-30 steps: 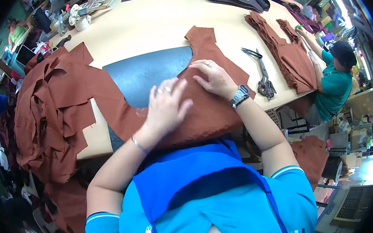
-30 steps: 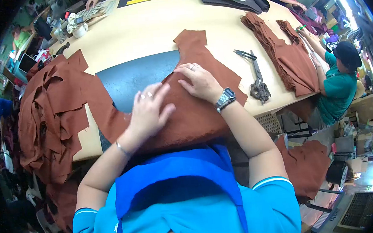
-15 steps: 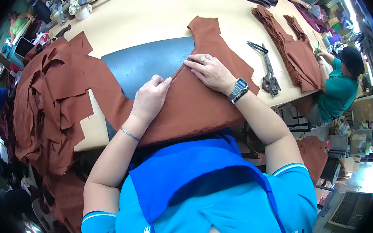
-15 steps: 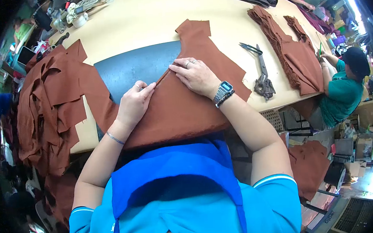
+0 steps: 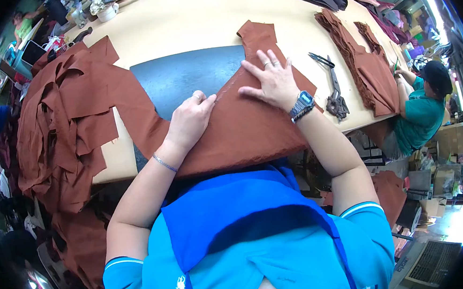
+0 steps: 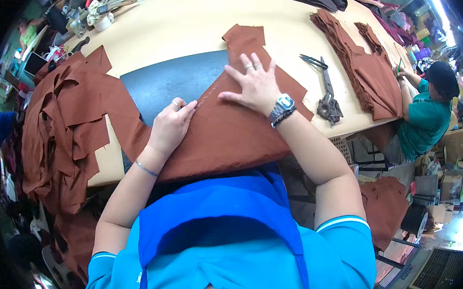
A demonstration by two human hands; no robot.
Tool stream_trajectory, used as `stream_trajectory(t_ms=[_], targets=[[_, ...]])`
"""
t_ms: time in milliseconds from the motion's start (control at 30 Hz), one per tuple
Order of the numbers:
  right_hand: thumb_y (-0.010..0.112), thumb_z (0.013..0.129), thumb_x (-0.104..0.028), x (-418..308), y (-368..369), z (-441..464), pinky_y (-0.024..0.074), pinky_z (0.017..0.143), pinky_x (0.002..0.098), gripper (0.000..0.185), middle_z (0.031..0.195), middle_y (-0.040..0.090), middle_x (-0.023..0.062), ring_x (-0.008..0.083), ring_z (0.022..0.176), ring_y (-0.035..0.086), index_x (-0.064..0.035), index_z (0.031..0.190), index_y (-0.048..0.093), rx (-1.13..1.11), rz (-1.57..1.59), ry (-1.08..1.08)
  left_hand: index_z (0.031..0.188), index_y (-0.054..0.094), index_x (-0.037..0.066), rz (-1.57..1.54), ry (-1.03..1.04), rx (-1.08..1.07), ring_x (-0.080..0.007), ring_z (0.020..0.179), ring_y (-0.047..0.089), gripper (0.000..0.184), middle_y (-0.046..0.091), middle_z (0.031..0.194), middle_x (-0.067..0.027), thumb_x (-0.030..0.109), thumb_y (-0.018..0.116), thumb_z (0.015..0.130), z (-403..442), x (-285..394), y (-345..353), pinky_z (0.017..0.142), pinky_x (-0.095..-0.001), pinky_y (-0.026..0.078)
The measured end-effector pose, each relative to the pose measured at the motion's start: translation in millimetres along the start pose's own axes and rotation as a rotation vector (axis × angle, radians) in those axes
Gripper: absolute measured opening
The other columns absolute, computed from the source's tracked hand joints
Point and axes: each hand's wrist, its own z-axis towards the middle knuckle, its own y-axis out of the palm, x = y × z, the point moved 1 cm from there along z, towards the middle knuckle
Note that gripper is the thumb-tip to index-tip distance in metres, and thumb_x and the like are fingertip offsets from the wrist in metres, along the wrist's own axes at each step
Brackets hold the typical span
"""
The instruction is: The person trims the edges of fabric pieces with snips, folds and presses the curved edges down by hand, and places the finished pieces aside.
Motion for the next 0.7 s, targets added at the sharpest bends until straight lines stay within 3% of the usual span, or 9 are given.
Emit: stream_trajectory(t_ms=[33, 133, 167, 333, 533, 633, 667, 700], targets=[[0.053, 0.083, -0.076, 0, 1, 1, 0.0273, 0.106, 0.0695, 0.08, 0.147, 0.046, 0.0197, 0.0379, 0.139, 0.039, -0.0192, 0.14, 0.055, 0.088, -0.057, 0.008, 0.106, 0.071, 0.009, -0.003, -0.005, -0.006, -0.0302, 0.075, 0.065, 0.017, 0.061, 0.089, -0.0117, 0.014, 0.061, 0.094, 0, -1, -1, 0.066, -0.04, 0.055], [0.067, 0.086, -0.054, -24, 1, 1, 0.0411, 0.104, 0.0486, 0.061, 0.126, 0.061, 0.0155, 0.0339, 0.121, 0.056, -0.0107, 0.128, 0.061, 0.216, 0.387, -0.301, 0.106, 0.071, 0.008, -0.047, -0.011, -0.01, -0.0306, 0.075, 0.066, 0.017, 0.063, 0.09, -0.0119, 0.015, 0.061, 0.094, 1, -2, -7, 0.067, -0.0402, 0.055], [0.064, 0.088, -0.054, -36, -2, -5, 0.0428, 0.103, 0.0467, 0.06, 0.129, 0.059, 0.0163, 0.0334, 0.124, 0.054, -0.0111, 0.13, 0.06, 0.098, 0.5, -0.319, 0.107, 0.071, 0.008, -0.069, -0.033, -0.033, -0.0306, 0.076, 0.066, 0.018, 0.063, 0.09, -0.0118, 0.015, 0.062, 0.094, -1, -2, -11, 0.068, -0.0402, 0.056], [0.062, 0.088, -0.058, -46, 6, -17, 0.0422, 0.103, 0.0554, 0.066, 0.137, 0.052, 0.0185, 0.0351, 0.13, 0.049, -0.0125, 0.135, 0.057, 0.09, 0.406, -0.318, 0.109, 0.071, 0.007, -0.152, -0.078, -0.093, -0.0296, 0.075, 0.066, 0.02, 0.064, 0.091, -0.0114, 0.014, 0.065, 0.092, -24, -7, -35, 0.069, -0.0391, 0.055], [0.053, 0.076, -0.084, -70, -16, -26, 0.0294, 0.101, 0.0768, 0.089, 0.152, 0.034, 0.0245, 0.0477, 0.141, 0.032, -0.0318, 0.147, 0.044, -0.174, 0.216, -0.276, 0.107, 0.072, 0.007, -0.021, 0.01, -0.062, -0.0274, 0.073, 0.065, 0.018, 0.063, 0.088, -0.01, 0.011, 0.065, 0.091, -39, -8, -41, 0.067, -0.0373, 0.055], [0.049, 0.072, -0.09, -71, -18, -27, 0.0264, 0.101, 0.0793, 0.094, 0.156, 0.028, 0.025, 0.0507, 0.142, 0.027, -0.0367, 0.149, 0.04, -0.225, 0.224, -0.213, 0.106, 0.072, 0.007, 0.022, 0.055, -0.051, -0.0269, 0.072, 0.064, 0.018, 0.063, 0.087, -0.0096, 0.01, 0.065, 0.09, -39, -7, -42, 0.065, -0.0372, 0.054], [0.049, 0.073, -0.088, -70, -18, -26, 0.0241, 0.103, 0.0789, 0.093, 0.157, 0.028, 0.0244, 0.0495, 0.144, 0.026, -0.0358, 0.15, 0.04, -0.235, 0.21, -0.162, 0.106, 0.072, 0.007, 0.023, 0.056, -0.053, -0.0269, 0.072, 0.064, 0.017, 0.063, 0.087, -0.0095, 0.01, 0.065, 0.09, -39, -7, -42, 0.066, -0.0371, 0.054], [0.049, 0.076, -0.086, -65, -14, -26, 0.0251, 0.103, 0.0778, 0.092, 0.155, 0.032, 0.0238, 0.0457, 0.144, 0.027, -0.0289, 0.148, 0.044, -0.17, 0.173, -0.132, 0.105, 0.072, 0.006, 0.024, 0.057, -0.054, -0.0269, 0.073, 0.064, 0.017, 0.063, 0.087, -0.0095, 0.01, 0.065, 0.09, -39, -8, -41, 0.066, -0.0371, 0.054]])
